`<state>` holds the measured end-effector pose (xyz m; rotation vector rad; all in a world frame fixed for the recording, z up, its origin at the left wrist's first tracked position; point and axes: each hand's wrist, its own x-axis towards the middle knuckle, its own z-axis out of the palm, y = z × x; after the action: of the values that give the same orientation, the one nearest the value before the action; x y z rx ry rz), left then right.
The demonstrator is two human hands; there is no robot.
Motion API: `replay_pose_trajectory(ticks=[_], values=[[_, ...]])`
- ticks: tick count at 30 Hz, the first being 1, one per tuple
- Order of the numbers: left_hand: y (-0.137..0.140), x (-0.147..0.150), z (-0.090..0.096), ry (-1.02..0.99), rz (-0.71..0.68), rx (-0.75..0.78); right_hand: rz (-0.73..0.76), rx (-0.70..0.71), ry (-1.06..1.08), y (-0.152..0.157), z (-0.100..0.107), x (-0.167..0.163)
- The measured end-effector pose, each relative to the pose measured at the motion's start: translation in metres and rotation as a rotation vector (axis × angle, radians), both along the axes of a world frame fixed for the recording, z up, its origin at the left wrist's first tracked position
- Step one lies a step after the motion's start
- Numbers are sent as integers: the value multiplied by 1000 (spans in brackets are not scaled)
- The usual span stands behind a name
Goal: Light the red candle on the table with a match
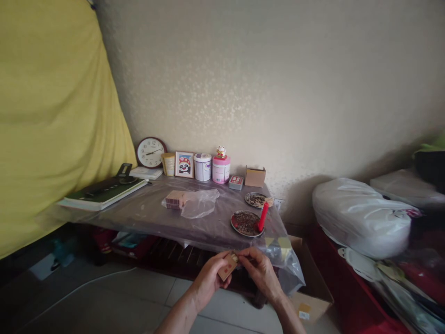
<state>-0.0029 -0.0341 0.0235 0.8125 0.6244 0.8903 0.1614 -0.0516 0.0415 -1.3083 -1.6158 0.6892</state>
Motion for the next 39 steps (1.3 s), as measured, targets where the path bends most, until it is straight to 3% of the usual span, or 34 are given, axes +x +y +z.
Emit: replay_pose_trajectory(ticks=[15,24,32,39], values=[[2,1,-5,208,-16,88,126,74,-307,-6,3,3],[5,2,-8,280,-32,102,152,85,-362,-7,1,5],[7,1,-8,301,4,120,136,62,-326,-6,-1,6],[7,0,-3,226,44,121,71,20,-128,-1,-4,4]])
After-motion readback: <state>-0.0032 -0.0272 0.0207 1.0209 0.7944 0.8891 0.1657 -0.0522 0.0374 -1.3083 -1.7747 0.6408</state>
